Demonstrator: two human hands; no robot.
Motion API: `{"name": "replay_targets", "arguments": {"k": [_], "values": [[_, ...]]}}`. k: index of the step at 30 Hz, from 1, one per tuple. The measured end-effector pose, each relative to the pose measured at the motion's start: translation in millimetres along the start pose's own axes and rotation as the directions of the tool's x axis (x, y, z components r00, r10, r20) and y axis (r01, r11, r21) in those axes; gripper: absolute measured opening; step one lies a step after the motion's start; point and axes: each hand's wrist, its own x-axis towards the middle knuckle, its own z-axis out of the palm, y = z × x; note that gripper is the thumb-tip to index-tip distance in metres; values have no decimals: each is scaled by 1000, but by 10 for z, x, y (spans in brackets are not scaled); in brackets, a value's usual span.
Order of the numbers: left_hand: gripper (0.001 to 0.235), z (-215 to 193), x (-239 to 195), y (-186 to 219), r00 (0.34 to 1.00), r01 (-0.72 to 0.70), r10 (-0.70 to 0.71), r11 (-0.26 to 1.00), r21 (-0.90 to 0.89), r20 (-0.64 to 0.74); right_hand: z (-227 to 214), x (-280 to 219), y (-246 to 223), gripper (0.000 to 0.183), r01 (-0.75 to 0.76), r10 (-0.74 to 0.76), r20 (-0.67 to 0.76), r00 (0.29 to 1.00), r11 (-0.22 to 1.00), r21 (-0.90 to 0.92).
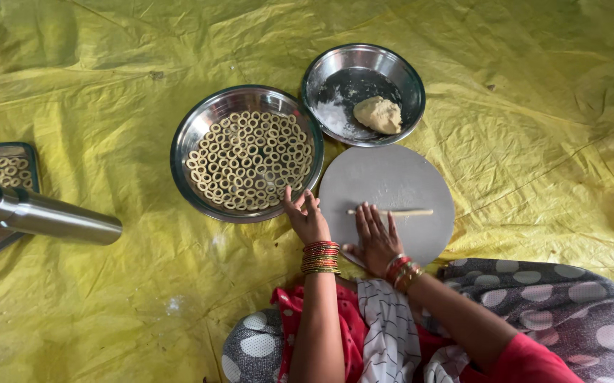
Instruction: The person rolls small pieces of dough into thin ropes on a round board, then joins the ends to form small rings and places them into a metal tray. The process is repeated continuously with dough taken from a nearby bowl.
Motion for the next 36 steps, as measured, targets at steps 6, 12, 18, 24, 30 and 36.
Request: {"name": "replay_targets", "arguments": {"k": [6,12,18,24,30,36], "values": [[71,-19,5,26,1000,-14,14,1000,12,24,-71,1066,252,108,-140,140,7,990,984,109],[72,-34,19,35,1000,-16,16,1000,-13,-4,-92,923,162,109,-218,221,-48,974,974,69],[69,-16,35,-14,997,-72,72,997,-9,8,-48,-190,52,110,-96,96,-31,995,995,17],[68,-19,-8,-23,999,-25,23,999,36,44,-171,559,251,110,-127,127,26,992,992,17],[65,-39,29,-44,999,-52,51,997,57,20,-263,1107,291,108,-231,232,-2,973,972,50],[66,-38,73,-73,993,-119,119,993,-5,10,-205,201,144,110,-163,158,53,986,982,94]]}}
